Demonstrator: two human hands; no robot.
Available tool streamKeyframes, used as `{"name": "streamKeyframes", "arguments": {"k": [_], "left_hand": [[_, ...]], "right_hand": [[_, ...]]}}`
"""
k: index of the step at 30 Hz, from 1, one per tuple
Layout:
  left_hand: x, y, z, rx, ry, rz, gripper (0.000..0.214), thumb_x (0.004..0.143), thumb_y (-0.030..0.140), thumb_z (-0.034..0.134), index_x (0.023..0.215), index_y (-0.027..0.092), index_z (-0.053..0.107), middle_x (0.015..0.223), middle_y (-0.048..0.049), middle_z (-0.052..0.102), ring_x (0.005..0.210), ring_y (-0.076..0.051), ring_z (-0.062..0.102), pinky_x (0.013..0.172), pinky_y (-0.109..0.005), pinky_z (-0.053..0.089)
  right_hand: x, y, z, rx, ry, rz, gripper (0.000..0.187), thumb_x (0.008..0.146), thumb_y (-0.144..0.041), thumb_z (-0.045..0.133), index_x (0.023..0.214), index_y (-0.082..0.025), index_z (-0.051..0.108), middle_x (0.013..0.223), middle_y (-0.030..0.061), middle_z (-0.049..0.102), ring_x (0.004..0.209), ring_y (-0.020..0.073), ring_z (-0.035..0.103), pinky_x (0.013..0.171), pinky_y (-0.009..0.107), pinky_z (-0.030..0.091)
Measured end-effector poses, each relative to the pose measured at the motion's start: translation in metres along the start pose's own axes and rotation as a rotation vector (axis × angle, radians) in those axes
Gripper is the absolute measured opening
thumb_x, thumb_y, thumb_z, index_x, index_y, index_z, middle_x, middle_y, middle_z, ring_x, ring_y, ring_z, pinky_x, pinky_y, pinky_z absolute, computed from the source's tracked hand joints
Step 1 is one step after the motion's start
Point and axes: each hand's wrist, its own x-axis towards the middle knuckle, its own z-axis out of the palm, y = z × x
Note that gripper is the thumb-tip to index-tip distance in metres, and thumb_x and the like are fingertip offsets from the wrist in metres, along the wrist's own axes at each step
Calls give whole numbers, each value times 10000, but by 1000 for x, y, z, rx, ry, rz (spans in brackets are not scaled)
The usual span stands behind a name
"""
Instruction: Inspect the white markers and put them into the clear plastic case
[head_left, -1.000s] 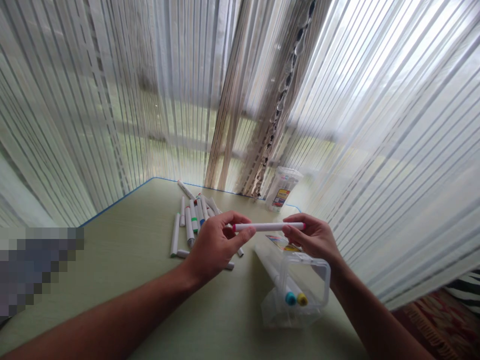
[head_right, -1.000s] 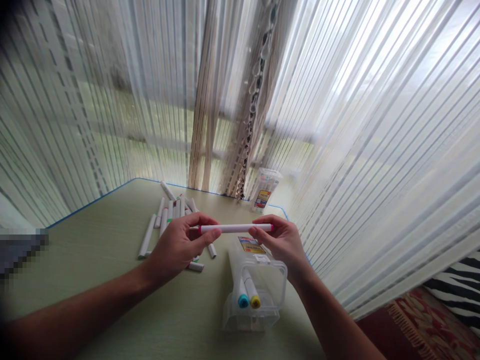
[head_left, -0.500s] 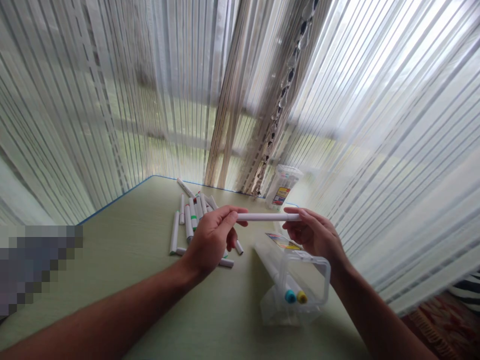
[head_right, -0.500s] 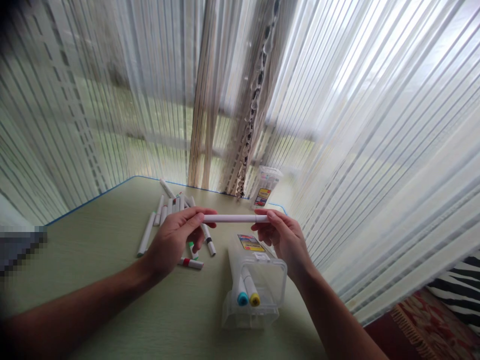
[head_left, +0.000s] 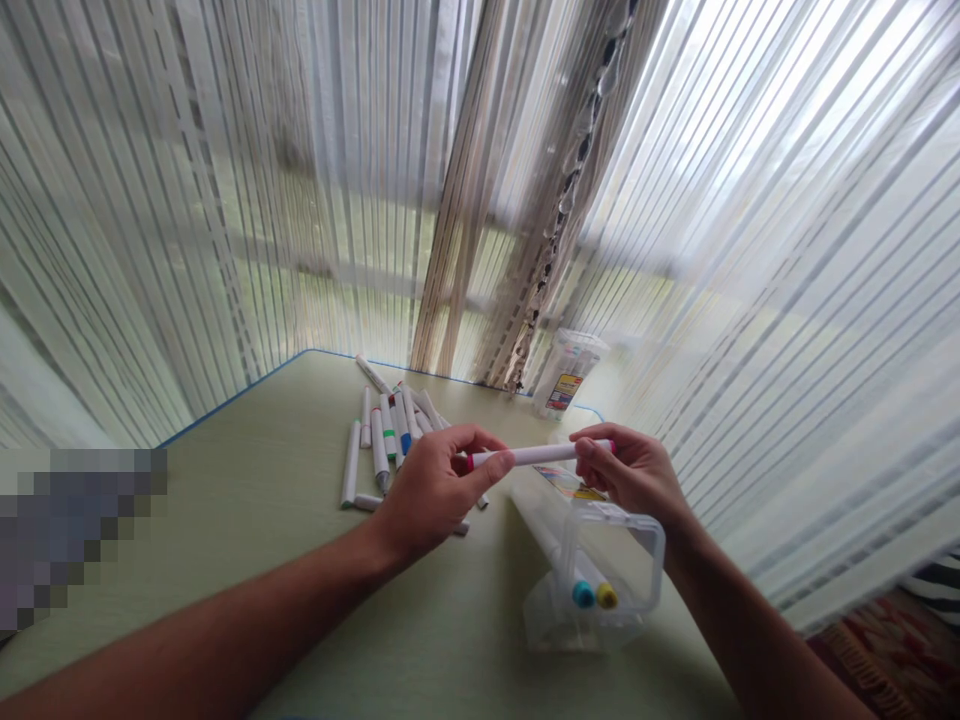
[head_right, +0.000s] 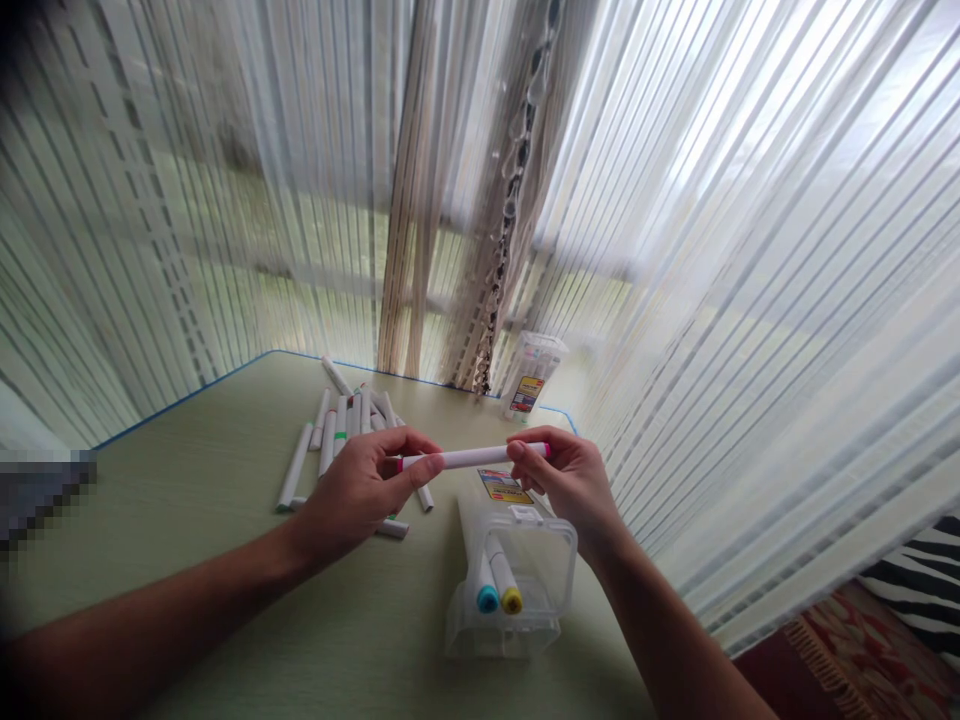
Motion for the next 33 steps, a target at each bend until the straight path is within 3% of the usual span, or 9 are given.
{"name": "streamKeyframes", "arguments": {"k": [5, 13, 20, 29, 33], "left_hand": [[2, 0, -1, -100, 13, -48, 273, 885, 399, 593, 898, 141, 683, 666, 16, 579, 420, -57, 433, 374, -176, 317], [4, -3, -3, -208, 42, -30, 269, 943, 335, 464, 992, 142, 644, 798, -33, 671, 440, -65, 475, 400, -189, 365], [-3, -2, -1, 39, -17, 26, 282, 917, 415, 566, 1051, 181, 648, 788, -24, 667, 506, -80, 492, 434, -182, 382], [0, -3, -2, -61, -5, 8, 312, 899, 436, 595, 1025, 159, 663, 737, -12, 644, 443, -60, 439, 367, -160, 333], [0, -2, -1, -93, -8, -17, 337, 908, 466, 571, 978, 151, 667, 699, -6, 638, 424, -58, 445, 339, -147, 318]], "right_hand": [[2, 3, -1, 48, -4, 8, 328, 779, -481, 755, 835, -158, 758, 543, 28, 658, 414, 86, 473, 382, 215, 325], [4, 1, 0, 111, 47, 52, 367, 754, -510, 755, 839, -153, 755, 561, 55, 687, 412, 108, 513, 373, 219, 340], [5, 5, -3, 123, 58, 37, 348, 772, -502, 754, 832, -158, 756, 554, 49, 691, 390, 102, 524, 355, 206, 327], [2, 3, -1, 62, -8, -2, 276, 693, -377, 853, 852, -176, 748, 545, 20, 680, 395, 80, 474, 375, 200, 313], [1, 2, 0, 75, -27, 6, 270, 720, -375, 837, 883, -181, 744, 577, 30, 699, 405, 72, 474, 382, 189, 313]]}}
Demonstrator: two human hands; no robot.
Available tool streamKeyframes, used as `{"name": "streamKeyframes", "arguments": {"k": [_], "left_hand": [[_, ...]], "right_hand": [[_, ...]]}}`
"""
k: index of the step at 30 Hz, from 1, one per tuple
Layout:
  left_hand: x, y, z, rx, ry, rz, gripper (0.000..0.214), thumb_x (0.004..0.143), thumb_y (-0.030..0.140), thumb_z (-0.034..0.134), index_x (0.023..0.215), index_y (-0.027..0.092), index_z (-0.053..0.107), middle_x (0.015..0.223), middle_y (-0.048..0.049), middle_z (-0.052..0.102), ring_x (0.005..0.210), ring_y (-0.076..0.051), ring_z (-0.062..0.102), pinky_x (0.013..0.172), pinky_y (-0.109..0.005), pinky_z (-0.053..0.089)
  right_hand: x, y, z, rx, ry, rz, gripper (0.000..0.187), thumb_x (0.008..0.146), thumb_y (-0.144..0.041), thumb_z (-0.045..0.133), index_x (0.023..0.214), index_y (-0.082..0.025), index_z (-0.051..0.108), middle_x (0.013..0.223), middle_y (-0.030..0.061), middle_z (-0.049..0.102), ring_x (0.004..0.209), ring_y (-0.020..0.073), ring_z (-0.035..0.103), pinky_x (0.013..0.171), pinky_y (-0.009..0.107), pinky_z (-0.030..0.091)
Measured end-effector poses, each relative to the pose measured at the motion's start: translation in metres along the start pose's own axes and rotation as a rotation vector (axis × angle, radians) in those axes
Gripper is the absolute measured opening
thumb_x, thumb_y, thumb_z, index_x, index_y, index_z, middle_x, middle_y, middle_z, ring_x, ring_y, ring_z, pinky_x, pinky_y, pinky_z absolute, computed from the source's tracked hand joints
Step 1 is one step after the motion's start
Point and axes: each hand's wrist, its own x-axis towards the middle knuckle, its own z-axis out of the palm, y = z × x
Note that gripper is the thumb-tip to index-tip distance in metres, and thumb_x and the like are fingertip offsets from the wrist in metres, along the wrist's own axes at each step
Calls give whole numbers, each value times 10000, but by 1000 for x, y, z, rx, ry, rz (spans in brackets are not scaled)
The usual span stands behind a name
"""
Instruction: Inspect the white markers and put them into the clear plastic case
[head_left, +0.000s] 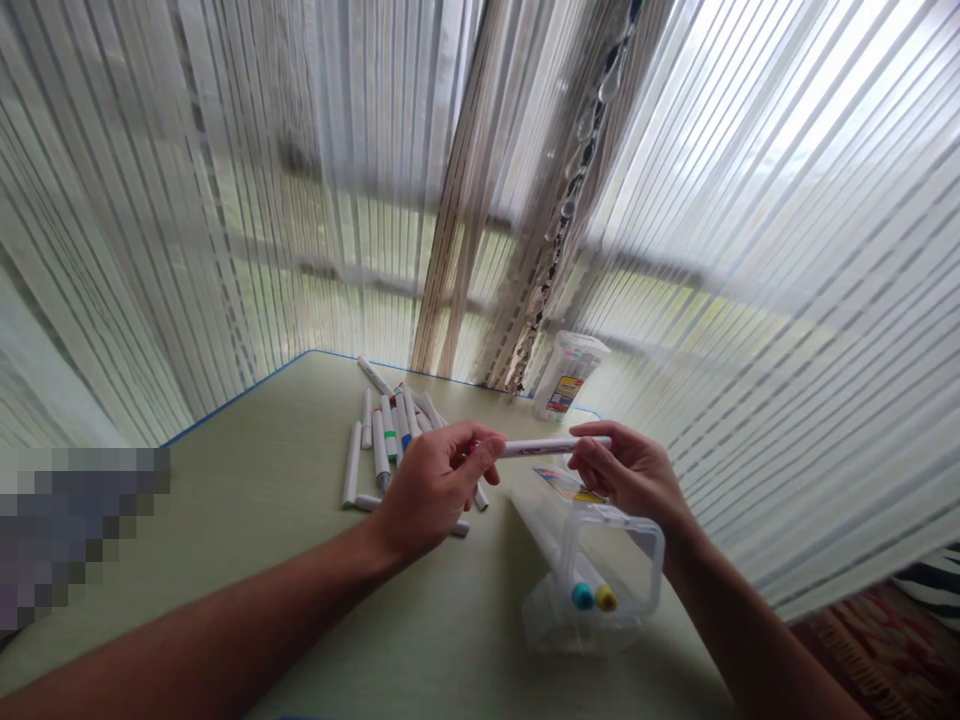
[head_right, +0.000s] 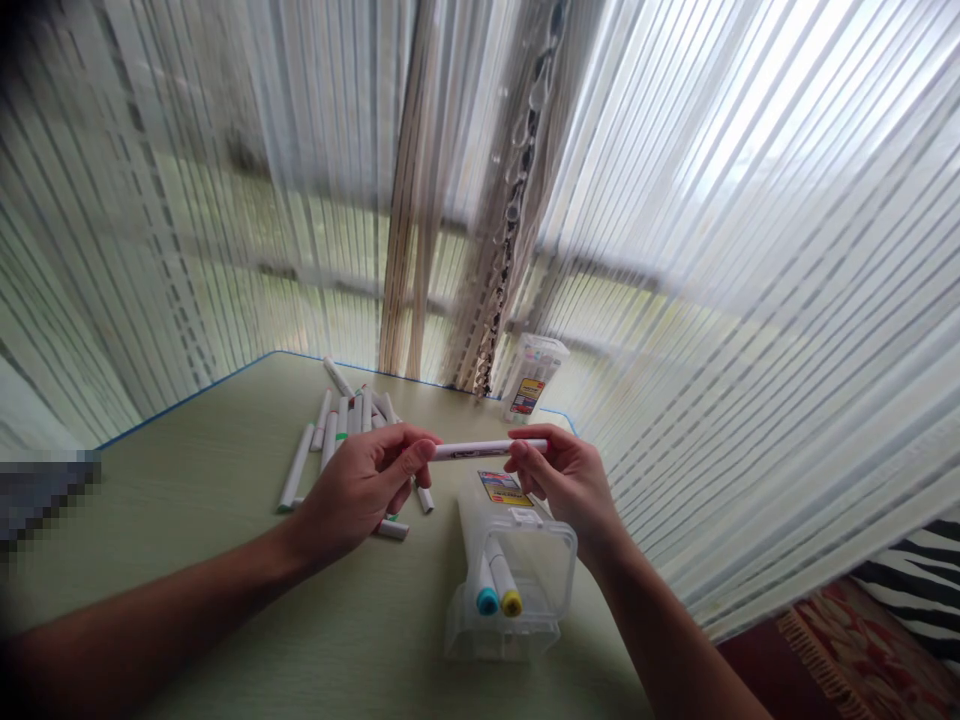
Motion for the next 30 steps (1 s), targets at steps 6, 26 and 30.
{"name": "streamKeyframes", "arguments": {"k": [6, 26, 30], "left_hand": [[1, -1, 1, -39, 8, -21, 381, 942, 501, 500, 1007, 156, 649, 706, -5, 658, 418, -48, 452, 330, -129, 314], [-1, -1, 1, 69, -33, -8, 291, 906, 407, 602, 1036, 152, 653, 736, -5, 635, 465, -51, 454, 399, -157, 351], [-1, 1, 1, 81, -40, -9, 281, 911, 410, 590, 1027, 160, 645, 753, -9, 649, 469, -55, 453, 403, -162, 353]], "right_hand": [[1, 3, -1, 63, 9, 23, 296, 797, -439, 760, 946, -185, 735, 636, 51, 725, 441, 80, 516, 407, 185, 370], [-3, -6, 2, 47, -43, 52, 291, 777, -446, 776, 872, -171, 763, 660, 61, 728, 477, 71, 521, 421, 172, 361], [-2, -5, 2, 23, -35, 54, 307, 770, -460, 776, 863, -168, 766, 666, 61, 722, 489, 79, 513, 419, 180, 356]]}}
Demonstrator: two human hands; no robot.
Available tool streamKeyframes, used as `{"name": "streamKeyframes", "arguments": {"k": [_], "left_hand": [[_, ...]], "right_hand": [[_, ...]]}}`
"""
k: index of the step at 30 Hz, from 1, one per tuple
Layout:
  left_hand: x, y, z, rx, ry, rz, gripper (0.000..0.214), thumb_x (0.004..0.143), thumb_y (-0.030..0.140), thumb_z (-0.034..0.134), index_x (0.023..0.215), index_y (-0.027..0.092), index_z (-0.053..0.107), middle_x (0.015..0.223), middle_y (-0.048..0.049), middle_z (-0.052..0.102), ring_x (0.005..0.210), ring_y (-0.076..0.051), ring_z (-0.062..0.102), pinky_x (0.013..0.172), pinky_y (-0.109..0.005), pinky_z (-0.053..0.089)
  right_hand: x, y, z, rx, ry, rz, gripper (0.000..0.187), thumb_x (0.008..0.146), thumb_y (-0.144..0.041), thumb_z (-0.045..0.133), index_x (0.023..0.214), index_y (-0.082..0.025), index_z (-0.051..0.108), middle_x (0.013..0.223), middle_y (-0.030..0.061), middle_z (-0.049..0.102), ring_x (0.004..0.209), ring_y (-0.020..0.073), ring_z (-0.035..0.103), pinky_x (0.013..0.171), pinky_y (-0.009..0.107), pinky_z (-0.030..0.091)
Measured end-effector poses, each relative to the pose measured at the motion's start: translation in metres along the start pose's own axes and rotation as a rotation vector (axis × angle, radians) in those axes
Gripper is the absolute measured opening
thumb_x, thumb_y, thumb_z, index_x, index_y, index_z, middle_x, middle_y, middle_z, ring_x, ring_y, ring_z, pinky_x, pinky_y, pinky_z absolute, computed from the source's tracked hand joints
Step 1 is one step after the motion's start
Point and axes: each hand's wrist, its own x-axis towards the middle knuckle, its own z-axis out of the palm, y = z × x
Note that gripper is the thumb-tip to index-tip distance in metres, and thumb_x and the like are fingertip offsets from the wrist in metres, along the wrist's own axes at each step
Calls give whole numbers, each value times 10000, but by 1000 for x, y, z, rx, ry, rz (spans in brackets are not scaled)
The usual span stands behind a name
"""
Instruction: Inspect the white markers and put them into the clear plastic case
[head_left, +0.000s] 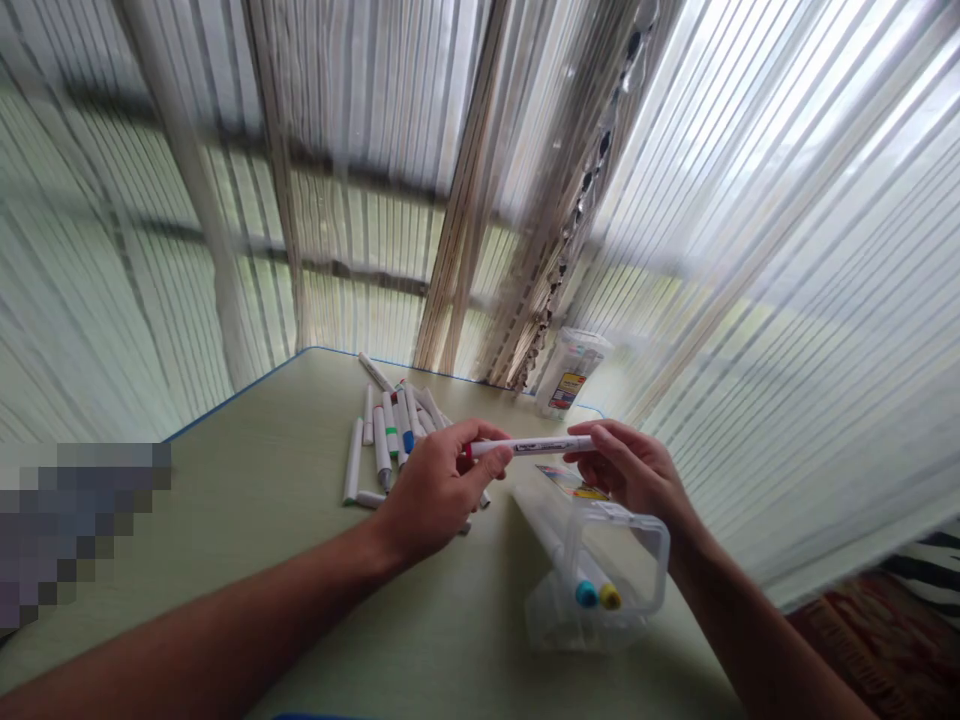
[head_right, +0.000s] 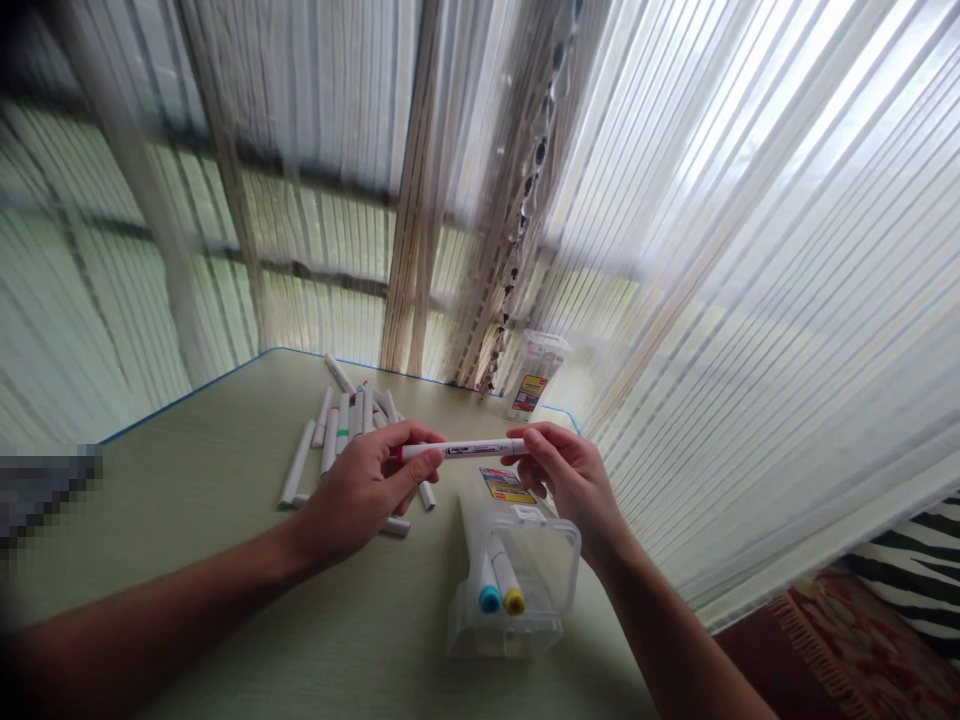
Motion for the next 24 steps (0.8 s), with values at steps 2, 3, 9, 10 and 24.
{"name": "streamKeyframes", "arguments": {"k": [2, 3, 9, 10, 24], "left_hand": [[-1, 1, 0, 11, -12, -7, 276, 912, 408, 587, 1027, 163, 641, 755, -8, 653, 466, -57, 445, 406, -167, 354], [-1, 1, 1, 19, -24, -10, 273, 913, 405, 583, 1027, 163, 640, 751, -7, 651, 465, -59, 443, 410, -170, 356], [-3, -3, 4, 113, -139, -7, 281, 928, 411, 549, 1027, 169, 651, 756, -13, 653, 496, -76, 484, 444, -184, 359], [-3, -3, 5, 126, -146, -5, 287, 930, 416, 544, 1030, 170, 653, 760, -14, 657, 494, -77, 482, 444, -186, 353], [-7, 4, 4, 242, -161, 59, 314, 942, 417, 509, 1048, 169, 669, 709, -8, 650, 504, -97, 476, 473, -204, 328]], "right_hand": [[1, 1, -1, -26, 1, -2, 311, 774, -464, 770, 857, -164, 765, 654, 54, 708, 488, 81, 503, 419, 185, 357], [1, 2, -1, -43, 1, -3, 312, 780, -465, 764, 857, -163, 765, 646, 47, 698, 485, 80, 499, 420, 187, 360], [-3, -1, -2, -208, -73, -5, 319, 829, -478, 711, 879, -167, 763, 720, 49, 716, 584, 124, 615, 516, 211, 464], [-4, -2, -2, -247, -89, -15, 321, 836, -478, 701, 872, -165, 763, 725, 49, 717, 604, 132, 626, 536, 216, 475], [-5, -5, -2, -457, -128, -65, 359, 870, -488, 647, 839, -145, 751, 717, 50, 700, 642, 165, 618, 570, 253, 463]]}}
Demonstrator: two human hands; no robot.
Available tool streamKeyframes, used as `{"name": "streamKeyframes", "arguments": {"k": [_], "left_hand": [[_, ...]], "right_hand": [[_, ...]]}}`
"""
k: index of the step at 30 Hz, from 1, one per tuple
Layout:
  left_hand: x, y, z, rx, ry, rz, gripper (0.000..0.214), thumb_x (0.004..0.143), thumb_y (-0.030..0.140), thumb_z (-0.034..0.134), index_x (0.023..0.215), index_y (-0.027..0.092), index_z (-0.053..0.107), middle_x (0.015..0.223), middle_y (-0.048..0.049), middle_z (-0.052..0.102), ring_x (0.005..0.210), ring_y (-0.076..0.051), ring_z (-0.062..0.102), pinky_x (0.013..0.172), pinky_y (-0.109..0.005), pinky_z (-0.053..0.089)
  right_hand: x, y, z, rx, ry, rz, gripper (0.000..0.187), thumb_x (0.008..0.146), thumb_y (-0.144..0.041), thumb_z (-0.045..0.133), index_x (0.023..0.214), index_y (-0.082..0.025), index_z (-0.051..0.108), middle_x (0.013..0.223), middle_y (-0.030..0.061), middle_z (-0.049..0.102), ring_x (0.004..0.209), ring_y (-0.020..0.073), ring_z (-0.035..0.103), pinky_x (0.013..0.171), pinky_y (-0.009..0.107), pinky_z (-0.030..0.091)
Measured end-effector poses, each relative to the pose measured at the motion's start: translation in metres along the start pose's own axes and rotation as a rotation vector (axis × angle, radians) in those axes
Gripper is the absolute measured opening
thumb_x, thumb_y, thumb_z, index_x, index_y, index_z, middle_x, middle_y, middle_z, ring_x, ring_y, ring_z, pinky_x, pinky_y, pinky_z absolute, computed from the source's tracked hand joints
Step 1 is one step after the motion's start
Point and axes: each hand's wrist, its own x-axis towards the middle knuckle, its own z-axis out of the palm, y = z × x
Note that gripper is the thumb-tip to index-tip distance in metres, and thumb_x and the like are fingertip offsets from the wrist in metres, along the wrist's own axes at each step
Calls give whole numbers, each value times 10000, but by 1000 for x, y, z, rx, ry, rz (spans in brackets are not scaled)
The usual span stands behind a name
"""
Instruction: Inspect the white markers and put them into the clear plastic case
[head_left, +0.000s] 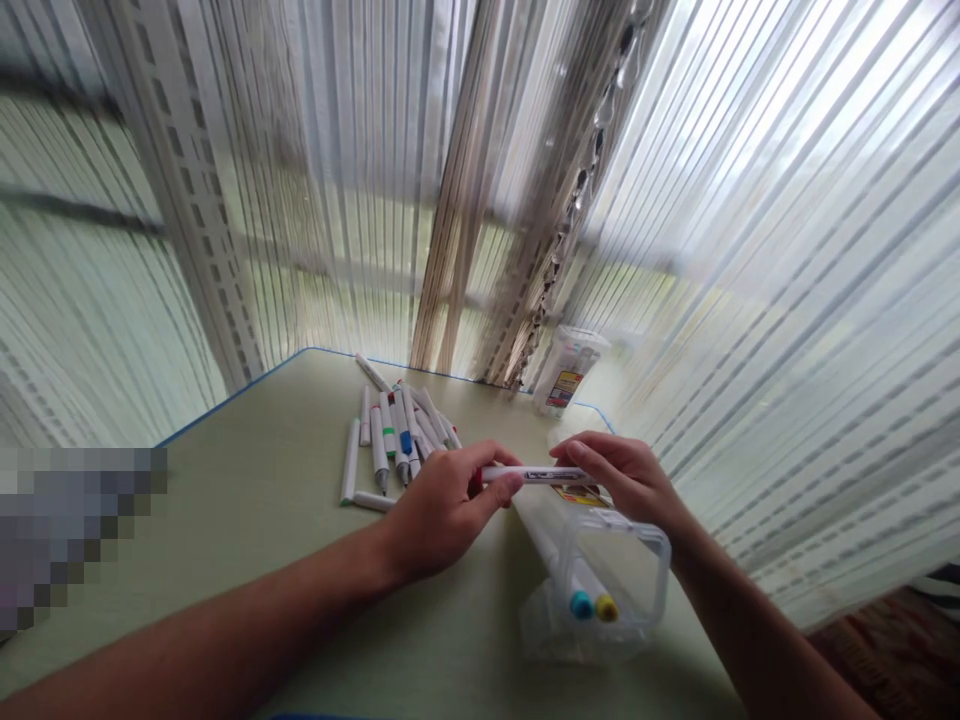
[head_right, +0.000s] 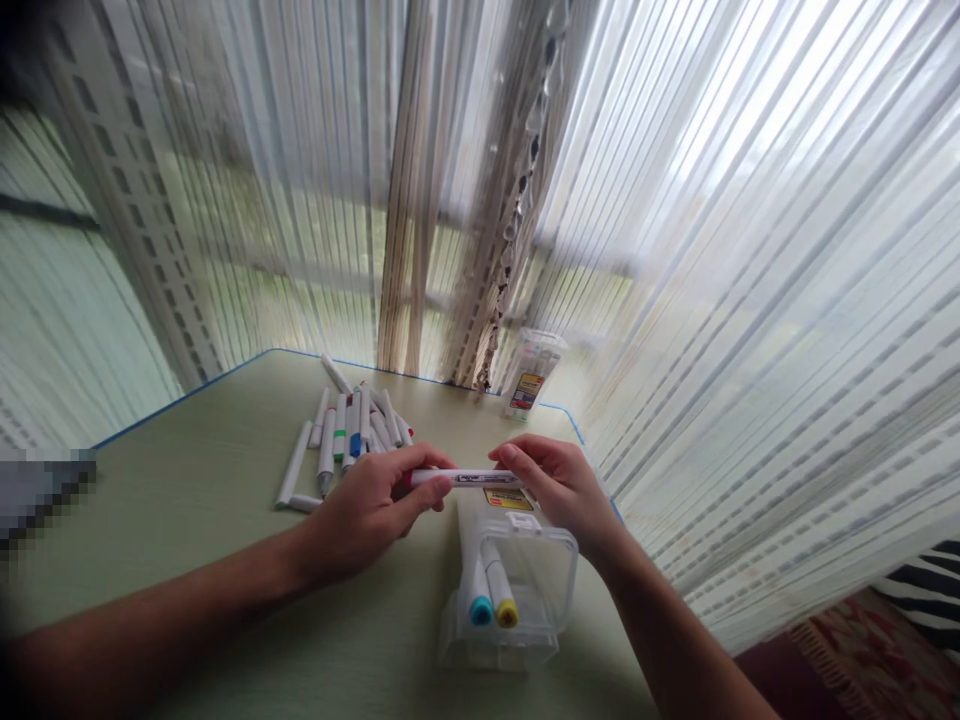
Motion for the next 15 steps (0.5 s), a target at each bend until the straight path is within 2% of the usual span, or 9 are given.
{"name": "streamKeyframes", "arguments": {"k": [9, 15], "left_hand": [[0, 0, -1, 63, 20, 76, 282, 952, 384, 502, 1016, 172, 675, 707, -2, 662, 576, -117, 534, 555, -220, 370], [-2, -1, -1, 100, -22, 98, 291, 966, 377, 475, 1040, 173, 668, 702, 3, 674, 559, -116, 548, 558, -222, 370]], "right_hand": [[2, 3, -1, -25, 0, -4, 371, 865, -499, 647, 826, -147, 758, 705, 52, 699, 644, 172, 616, 574, 258, 458], [-1, 1, 1, -46, 0, -30, 361, 876, -479, 640, 825, -141, 754, 710, 51, 704, 640, 167, 618, 573, 252, 461]]}}
